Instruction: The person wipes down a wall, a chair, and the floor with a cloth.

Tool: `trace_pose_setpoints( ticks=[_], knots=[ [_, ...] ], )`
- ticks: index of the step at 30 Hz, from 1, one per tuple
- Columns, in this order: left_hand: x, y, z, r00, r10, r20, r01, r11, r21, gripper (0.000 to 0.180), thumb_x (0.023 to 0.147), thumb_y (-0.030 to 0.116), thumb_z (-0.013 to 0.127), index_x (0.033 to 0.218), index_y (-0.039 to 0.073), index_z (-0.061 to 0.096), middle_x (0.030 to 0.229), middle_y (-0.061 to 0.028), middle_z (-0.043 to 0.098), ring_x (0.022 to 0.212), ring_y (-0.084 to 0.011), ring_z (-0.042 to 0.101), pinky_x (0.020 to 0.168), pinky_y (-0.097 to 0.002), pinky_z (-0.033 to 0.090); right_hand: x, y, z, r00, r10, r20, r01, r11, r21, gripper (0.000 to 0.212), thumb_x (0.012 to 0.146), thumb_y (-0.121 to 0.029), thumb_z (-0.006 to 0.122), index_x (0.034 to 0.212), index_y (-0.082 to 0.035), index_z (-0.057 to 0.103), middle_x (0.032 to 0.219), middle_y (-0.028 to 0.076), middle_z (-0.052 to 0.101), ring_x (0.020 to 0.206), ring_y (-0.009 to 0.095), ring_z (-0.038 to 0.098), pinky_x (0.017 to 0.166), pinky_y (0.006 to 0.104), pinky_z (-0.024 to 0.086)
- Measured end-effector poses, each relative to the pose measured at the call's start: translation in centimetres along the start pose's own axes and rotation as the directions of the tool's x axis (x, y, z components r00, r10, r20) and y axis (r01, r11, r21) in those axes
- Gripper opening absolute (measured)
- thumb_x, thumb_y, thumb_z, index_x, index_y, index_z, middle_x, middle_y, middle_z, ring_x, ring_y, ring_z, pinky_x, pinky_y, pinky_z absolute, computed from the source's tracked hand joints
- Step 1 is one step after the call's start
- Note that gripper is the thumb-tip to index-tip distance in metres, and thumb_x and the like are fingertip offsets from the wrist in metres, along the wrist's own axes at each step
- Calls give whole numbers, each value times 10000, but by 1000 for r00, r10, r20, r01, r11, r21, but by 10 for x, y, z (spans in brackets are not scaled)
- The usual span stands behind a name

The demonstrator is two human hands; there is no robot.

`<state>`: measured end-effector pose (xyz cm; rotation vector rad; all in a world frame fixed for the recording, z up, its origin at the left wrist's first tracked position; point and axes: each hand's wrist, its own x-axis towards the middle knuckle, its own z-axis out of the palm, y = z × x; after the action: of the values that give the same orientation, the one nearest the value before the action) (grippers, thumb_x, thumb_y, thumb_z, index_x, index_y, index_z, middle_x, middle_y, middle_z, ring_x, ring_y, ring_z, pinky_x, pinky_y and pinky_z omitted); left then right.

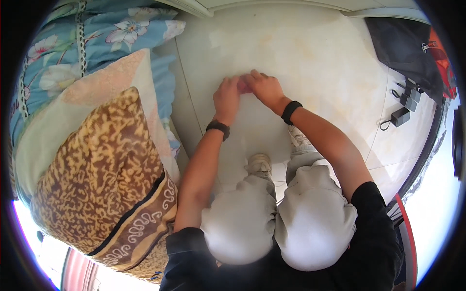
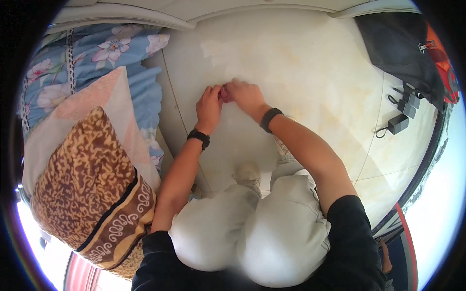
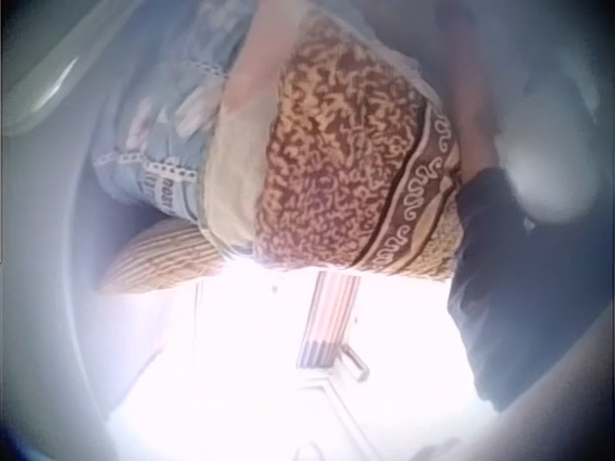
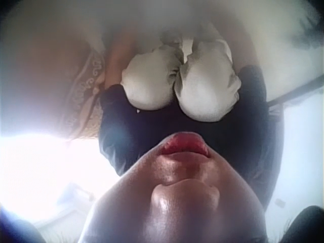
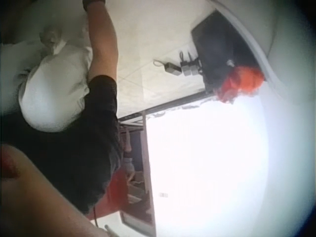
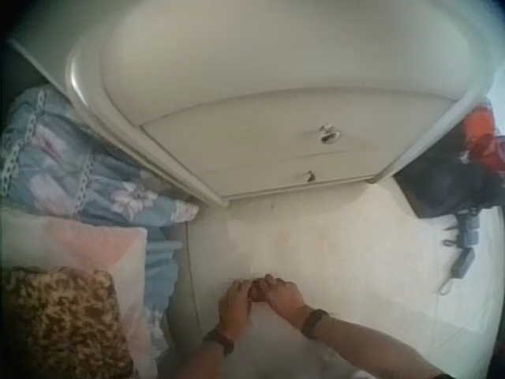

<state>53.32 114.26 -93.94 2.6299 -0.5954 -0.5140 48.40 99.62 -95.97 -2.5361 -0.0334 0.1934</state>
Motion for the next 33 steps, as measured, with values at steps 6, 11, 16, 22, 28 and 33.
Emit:
trace_pose_setpoints(
  ticks=[6,11,16,22,28,33],
  knots=[
    [29,4,9,1000,-5,-2,5,999,-31,182,822,67,595,991,132,587,906,-91,593,855,-322,611,692,-422,502,13,6,-23,995,82,-54,-85,995,-52,261,802,-91,608,1058,-138,586,908,69,585,772,271,650,620,378,544],
    [33,20,38,993,38,113,-22,990,-138,167,812,84,603,968,140,584,935,-111,600,860,-338,603,732,-429,503,-19,26,-27,986,160,-56,-162,986,-43,224,838,-124,589,1061,-135,576,928,83,599,799,272,654,652,381,543],
    [10,47,34,986,28,161,-2,988,-156,173,801,74,606,962,132,582,917,-116,578,851,-340,602,718,-435,504,-53,26,-25,982,184,-28,-186,980,-76,275,812,-79,611,1082,-95,559,925,87,599,766,278,653,616,375,542],
    [-7,34,27,987,66,149,-37,980,-194,183,791,45,610,950,129,579,904,-104,569,850,-326,606,707,-430,505,-51,27,-19,994,94,50,-88,990,-114,303,799,-79,635,1088,-86,545,921,92,612,717,296,653,580,384,536],
    [14,-14,0,981,42,188,-10,986,-166,176,826,55,586,990,117,597,940,-101,609,900,-322,608,757,-409,504,-4,3,3,997,70,18,-69,996,-58,378,772,-68,654,1134,-94,547,930,91,629,718,309,654,585,391,538],
    [19,-59,-17,992,-97,75,112,967,-230,120,824,134,592,939,100,590,902,-148,626,841,-378,607,719,-466,495,36,-2,44,996,-90,25,92,992,-82,297,832,-77,574,1125,-108,550,932,90,619,752,303,655,603,388,539]
  ],
)
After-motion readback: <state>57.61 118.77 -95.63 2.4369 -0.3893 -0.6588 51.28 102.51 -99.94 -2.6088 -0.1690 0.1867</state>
